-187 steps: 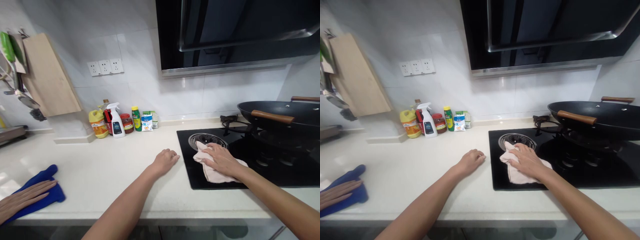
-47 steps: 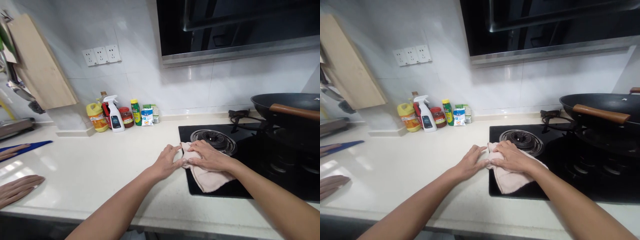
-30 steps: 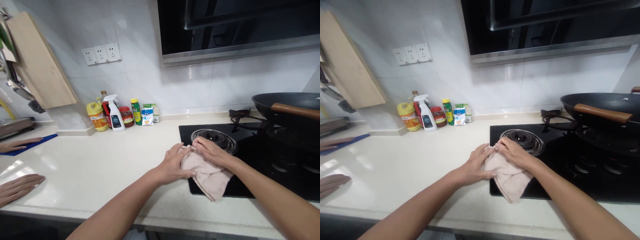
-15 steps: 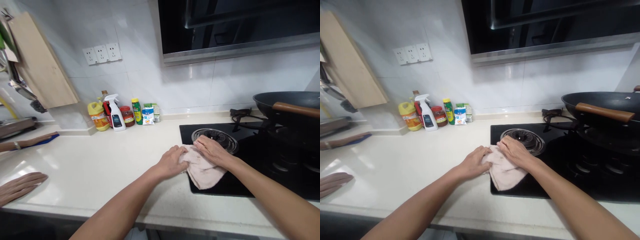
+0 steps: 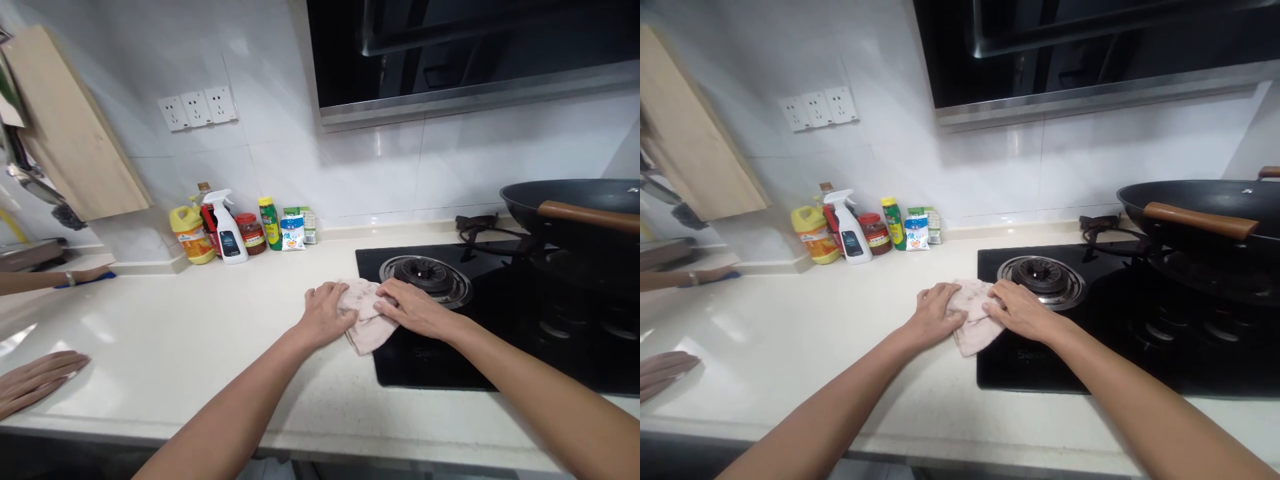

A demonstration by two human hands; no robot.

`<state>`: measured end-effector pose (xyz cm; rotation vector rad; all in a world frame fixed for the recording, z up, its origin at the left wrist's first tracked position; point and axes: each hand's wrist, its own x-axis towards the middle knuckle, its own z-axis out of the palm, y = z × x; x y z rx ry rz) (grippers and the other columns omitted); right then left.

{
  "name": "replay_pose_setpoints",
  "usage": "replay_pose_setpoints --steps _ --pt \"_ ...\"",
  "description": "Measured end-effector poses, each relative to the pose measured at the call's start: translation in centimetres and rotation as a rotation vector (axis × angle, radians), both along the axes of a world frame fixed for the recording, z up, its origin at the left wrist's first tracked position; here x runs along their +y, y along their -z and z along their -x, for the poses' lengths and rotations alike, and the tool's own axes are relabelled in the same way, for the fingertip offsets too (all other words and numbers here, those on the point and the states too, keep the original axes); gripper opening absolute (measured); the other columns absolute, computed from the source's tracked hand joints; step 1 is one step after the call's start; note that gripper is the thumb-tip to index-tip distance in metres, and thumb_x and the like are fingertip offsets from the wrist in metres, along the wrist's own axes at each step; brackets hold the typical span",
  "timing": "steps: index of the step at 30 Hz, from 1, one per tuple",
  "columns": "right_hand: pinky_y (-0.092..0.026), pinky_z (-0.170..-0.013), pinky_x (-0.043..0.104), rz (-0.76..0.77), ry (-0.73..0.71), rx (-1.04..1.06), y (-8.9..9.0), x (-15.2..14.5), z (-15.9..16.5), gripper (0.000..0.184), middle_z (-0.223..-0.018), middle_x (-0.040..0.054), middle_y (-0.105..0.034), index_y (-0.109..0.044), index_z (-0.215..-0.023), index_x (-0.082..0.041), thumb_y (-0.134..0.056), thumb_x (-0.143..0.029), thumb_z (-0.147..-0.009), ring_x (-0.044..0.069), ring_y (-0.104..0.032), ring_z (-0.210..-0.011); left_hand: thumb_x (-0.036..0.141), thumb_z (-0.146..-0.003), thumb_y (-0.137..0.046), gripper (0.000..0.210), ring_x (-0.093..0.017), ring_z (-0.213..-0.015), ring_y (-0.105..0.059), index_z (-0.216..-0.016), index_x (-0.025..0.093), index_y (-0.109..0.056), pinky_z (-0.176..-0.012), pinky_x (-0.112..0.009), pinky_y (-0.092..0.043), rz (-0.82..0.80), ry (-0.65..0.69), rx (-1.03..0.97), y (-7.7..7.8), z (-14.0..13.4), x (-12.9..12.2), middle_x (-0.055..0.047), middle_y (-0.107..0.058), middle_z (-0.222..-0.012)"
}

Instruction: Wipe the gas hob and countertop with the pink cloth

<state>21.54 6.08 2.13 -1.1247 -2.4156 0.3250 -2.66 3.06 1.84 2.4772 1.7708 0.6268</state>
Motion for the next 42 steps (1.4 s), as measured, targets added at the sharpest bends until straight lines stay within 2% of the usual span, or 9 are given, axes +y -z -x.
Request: replay_pose_setpoints --steps 6,10,15,21,26,31,34,39,42 --pt "-0.044 -0.085 0.036 -0.016 -0.099 -0.027 -0.8 -0.8 0.2 0.031 -0.104 0.0066 -0.059 -0.059 -0.108 -0.021 -0.052 -0.049 -0.095 0.021 -0.055 -0.095 0.065 -0.085 -0.063 0.084 -0.036 -0.150 -0.022 -0.153 0.025 -0.035 -0.117 -0.057 -0.020 0.108 0.069 0.018 -0.5 -0.4 -0.5 -0.018 -0.027 -0.162" --pt "-0.044 -0.083 0.035 0.012 -0.117 -0.008 -1.1 -1.2 0.4 0.031 -0.104 0.0055 -0.060 -0.060 -0.109 -0.022 -0.056 -0.048 -0.094 0.020 -0.057 -0.094 0.070 -0.078 -0.069 0.088 -0.042 -0.148 -0.023 -0.151 0.029 -0.041 -0.114 -0.065 -0.021 0.071 0.091 0.034 -0.3 -0.6 -0.8 -0.017 -0.025 -0.163" --pt "-0.044 -0.085 0.035 0.011 -0.142 0.024 -1.0 -1.3 0.6 0.027 -0.103 0.0042 -0.062 -0.062 -0.106 -0.024 -0.054 -0.047 -0.095 0.020 -0.057 -0.095 0.057 -0.079 -0.074 0.077 -0.039 -0.145 -0.031 -0.146 0.028 -0.048 -0.116 -0.061 -0.025 0.031 0.128 0.033 0.2 -0.5 -0.7 -0.016 -0.036 -0.158" --pt "-0.044 -0.080 0.034 0.003 -0.090 0.064 -0.6 -0.4 0.2 0.035 -0.091 0.0032 -0.058 -0.062 -0.088 -0.022 -0.041 -0.047 -0.101 0.017 -0.056 -0.084 0.032 -0.081 -0.067 0.072 -0.035 -0.147 -0.030 -0.149 0.028 -0.045 -0.117 -0.057 -0.026 0.156 0.093 0.049 -0.9 -0.5 -0.7 -0.014 -0.032 -0.160" --pt "-0.044 -0.082 0.034 -0.002 -0.050 0.093 -0.3 -0.2 0.1 0.035 -0.094 0.0031 -0.059 -0.062 -0.090 -0.022 -0.041 -0.046 -0.101 0.017 -0.057 -0.085 0.033 -0.084 -0.061 0.069 -0.035 -0.147 -0.028 -0.150 0.034 -0.043 -0.117 -0.059 -0.023 0.166 0.046 0.076 -1.1 -0.1 -0.4 -0.009 -0.030 -0.162" --pt "-0.043 -0.082 0.033 -0.012 -0.042 0.077 -0.4 -0.3 0.1 0.033 -0.095 0.0026 -0.058 -0.062 -0.089 -0.022 -0.041 -0.044 -0.102 0.017 -0.057 -0.086 0.033 -0.086 -0.059 0.068 -0.035 -0.147 -0.028 -0.151 0.033 -0.041 -0.115 -0.060 -0.024 0.158 0.002 0.104 -0.9 0.4 0.0 -0.011 -0.030 -0.161" --pt "-0.042 -0.080 0.032 -0.021 -0.031 0.054 -0.3 -0.3 0.2 0.033 -0.093 0.0026 -0.057 -0.062 -0.088 -0.022 -0.041 -0.044 -0.102 0.017 -0.056 -0.086 0.041 -0.085 -0.063 0.071 -0.036 -0.148 -0.026 -0.152 0.034 -0.039 -0.115 -0.060 -0.023 0.150 0.015 0.119 -1.0 0.3 -0.3 -0.011 -0.028 -0.162" --pt "-0.041 -0.079 0.032 -0.034 -0.046 0.026 -0.1 -0.8 0.5 0.026 -0.093 0.0033 -0.058 -0.062 -0.092 -0.021 -0.049 -0.043 -0.098 0.018 -0.055 -0.087 0.071 -0.084 -0.059 0.083 -0.036 -0.151 -0.020 -0.153 0.029 -0.039 -0.117 -0.060 -0.021 0.159 0.009 0.137 -1.1 -0.2 -0.7 -0.014 -0.025 -0.163" --pt "-0.041 -0.078 0.032 -0.044 -0.082 0.016 -0.3 -1.2 0.6 0.021 -0.095 0.0036 -0.059 -0.063 -0.095 -0.021 -0.055 -0.041 -0.095 0.018 -0.054 -0.088 0.077 -0.083 -0.056 0.087 -0.037 -0.151 -0.019 -0.154 0.030 -0.038 -0.117 -0.060 -0.021 0.164 0.009 0.143 -1.1 -0.2 -0.8 -0.014 -0.025 -0.164"
